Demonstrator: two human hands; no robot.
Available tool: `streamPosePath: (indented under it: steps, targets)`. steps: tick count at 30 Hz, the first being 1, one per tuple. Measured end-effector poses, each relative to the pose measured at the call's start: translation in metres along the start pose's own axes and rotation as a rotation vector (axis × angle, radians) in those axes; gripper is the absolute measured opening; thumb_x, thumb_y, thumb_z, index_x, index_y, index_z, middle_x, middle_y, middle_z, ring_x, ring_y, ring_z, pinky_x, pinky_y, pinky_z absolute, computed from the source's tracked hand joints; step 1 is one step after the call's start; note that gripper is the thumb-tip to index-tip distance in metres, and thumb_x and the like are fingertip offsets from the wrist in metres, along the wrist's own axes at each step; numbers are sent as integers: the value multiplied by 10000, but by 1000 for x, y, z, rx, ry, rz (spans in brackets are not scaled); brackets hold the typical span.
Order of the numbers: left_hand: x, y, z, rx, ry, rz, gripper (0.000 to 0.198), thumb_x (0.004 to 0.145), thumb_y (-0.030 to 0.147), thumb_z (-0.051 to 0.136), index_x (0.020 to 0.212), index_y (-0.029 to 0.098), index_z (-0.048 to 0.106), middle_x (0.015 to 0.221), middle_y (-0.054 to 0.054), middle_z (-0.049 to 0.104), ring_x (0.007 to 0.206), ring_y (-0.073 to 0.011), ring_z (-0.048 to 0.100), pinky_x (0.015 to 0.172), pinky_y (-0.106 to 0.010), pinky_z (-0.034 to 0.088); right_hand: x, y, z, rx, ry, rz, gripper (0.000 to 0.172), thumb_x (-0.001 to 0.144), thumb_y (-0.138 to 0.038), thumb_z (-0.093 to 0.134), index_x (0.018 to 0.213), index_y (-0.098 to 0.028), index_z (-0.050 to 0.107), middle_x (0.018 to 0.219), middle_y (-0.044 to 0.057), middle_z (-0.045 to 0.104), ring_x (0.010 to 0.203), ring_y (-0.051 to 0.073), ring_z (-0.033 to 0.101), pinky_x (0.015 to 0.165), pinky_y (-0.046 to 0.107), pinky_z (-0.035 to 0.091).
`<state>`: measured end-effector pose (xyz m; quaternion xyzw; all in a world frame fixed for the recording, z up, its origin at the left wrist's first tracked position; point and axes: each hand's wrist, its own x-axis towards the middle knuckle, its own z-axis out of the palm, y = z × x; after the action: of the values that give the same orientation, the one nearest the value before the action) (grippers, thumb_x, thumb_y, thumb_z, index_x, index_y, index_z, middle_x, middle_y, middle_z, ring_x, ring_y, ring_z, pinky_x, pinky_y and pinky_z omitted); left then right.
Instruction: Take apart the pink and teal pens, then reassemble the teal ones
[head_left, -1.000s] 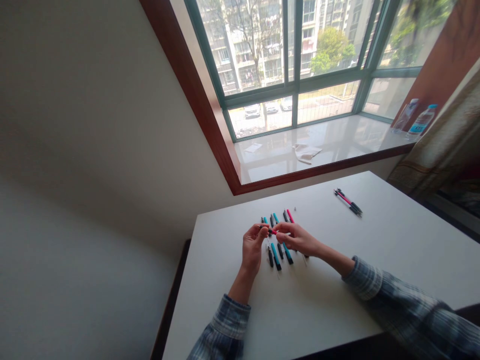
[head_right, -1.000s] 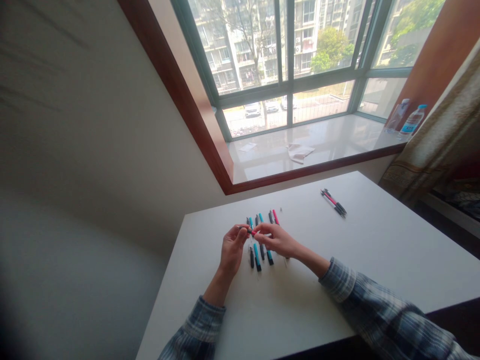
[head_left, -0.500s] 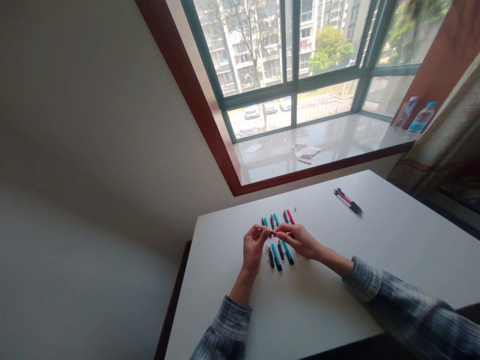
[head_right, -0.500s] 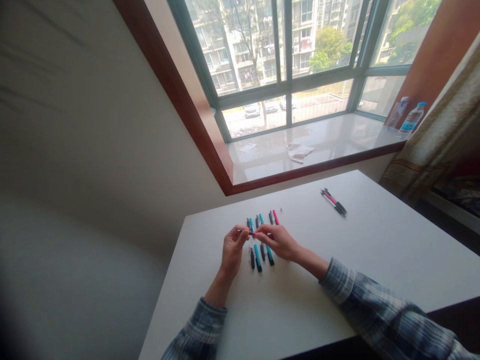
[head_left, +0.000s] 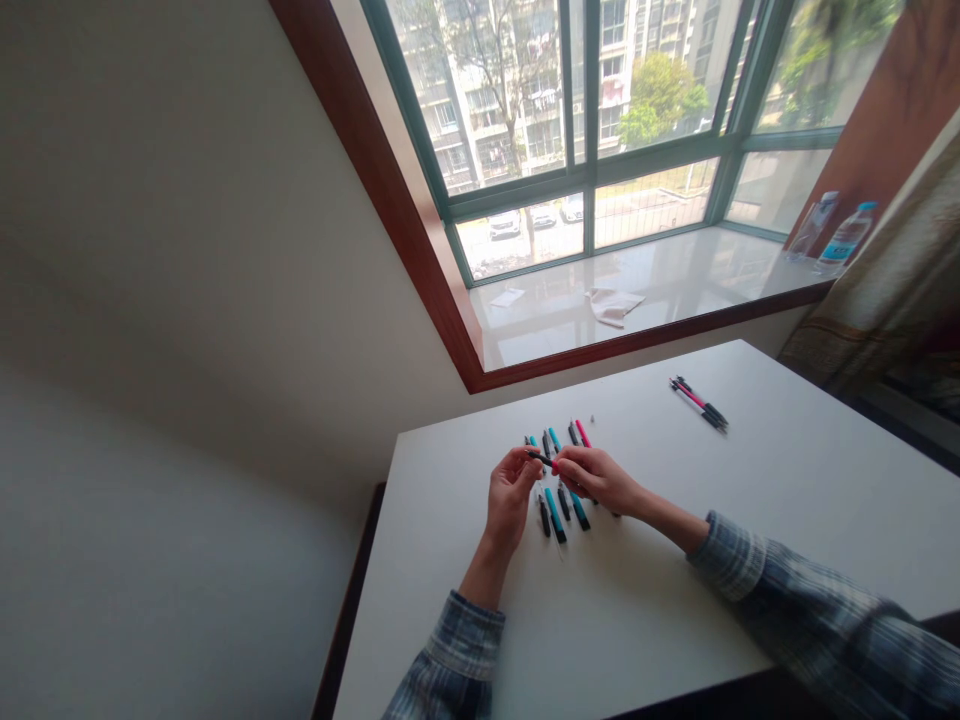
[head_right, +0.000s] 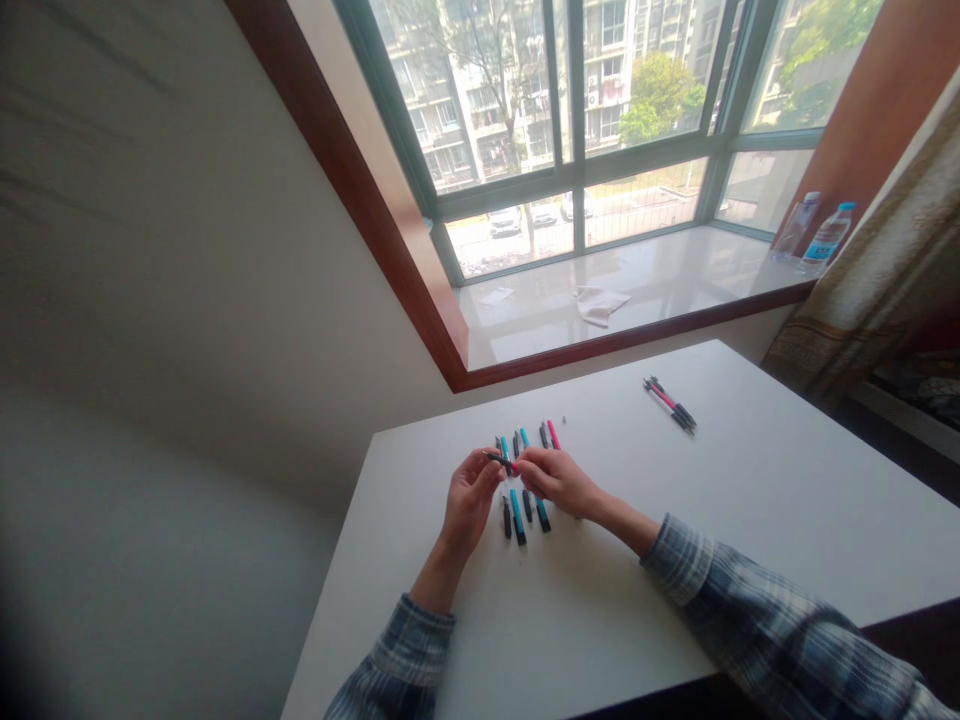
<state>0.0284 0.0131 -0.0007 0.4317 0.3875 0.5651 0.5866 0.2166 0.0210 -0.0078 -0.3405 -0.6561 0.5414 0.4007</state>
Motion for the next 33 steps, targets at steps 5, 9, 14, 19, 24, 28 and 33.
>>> streamPosePath:
  steps: [5, 9, 14, 19, 24, 28, 33]
  targets:
    - [0, 1, 0, 37, 12, 11, 296, 748, 355, 867, 938, 179, 725, 841, -18, 636, 726, -126, 558, 743, -279, 489, -1, 2, 0, -104, 89, -58, 333, 932, -519, 691, 978, -194, 634, 833, 17, 652, 710, 156, 612, 617, 253, 478]
    - [0, 1, 1, 33, -4, -1, 308, 751, 368, 863, 942, 188, 701, 815, -6, 627, 721, -125, 558, 743, -274, 484, 0, -2, -2, -178, 139, -111, 293, 939, -481, 694, 1005, -198, 654, 873, 23, 678, 729, 160, 613, 657, 265, 489]
    - [1, 2, 2, 44, -25, 1, 308, 769, 367, 851, 953, 186, 684, 789, -8, 639, 742, -137, 576, 765, -282, 488, 1, -7, -5, -280, 72, -156, 416, 1052, -500, 494, 909, -182, 722, 844, 38, 685, 743, 165, 600, 684, 271, 461]
    - [1, 1, 1, 68, -21, 12, 296, 775, 361, 849, 947, 183, 686, 797, -12, 643, 743, -138, 574, 753, -278, 487, 3, -5, -8, -345, 122, -185, 370, 1022, -488, 564, 878, -192, 732, 837, 43, 676, 738, 173, 598, 688, 285, 461]
    - [1, 0, 0, 99, -5, 22, 278, 777, 356, 849, 908, 183, 676, 799, -2, 629, 734, -130, 565, 738, -265, 472, 3, -4, -7, -327, 176, -208, 273, 958, -466, 669, 916, -198, 703, 840, 45, 676, 726, 179, 611, 671, 295, 486]
    - [0, 0, 2, 109, -5, 26, 290, 775, 367, 853, 907, 182, 673, 803, 0, 628, 729, -127, 563, 732, -259, 466, 1, -4, -4, -343, 187, -167, 224, 932, -411, 710, 937, -196, 647, 807, 18, 654, 667, 154, 580, 600, 265, 449]
    - [1, -1, 3, 108, -21, 8, 290, 790, 384, 837, 902, 186, 659, 776, 9, 612, 720, -126, 553, 728, -258, 458, 1, -8, -3, -391, 183, -186, 219, 972, -414, 663, 981, -196, 683, 881, 39, 684, 714, 163, 598, 649, 277, 457]
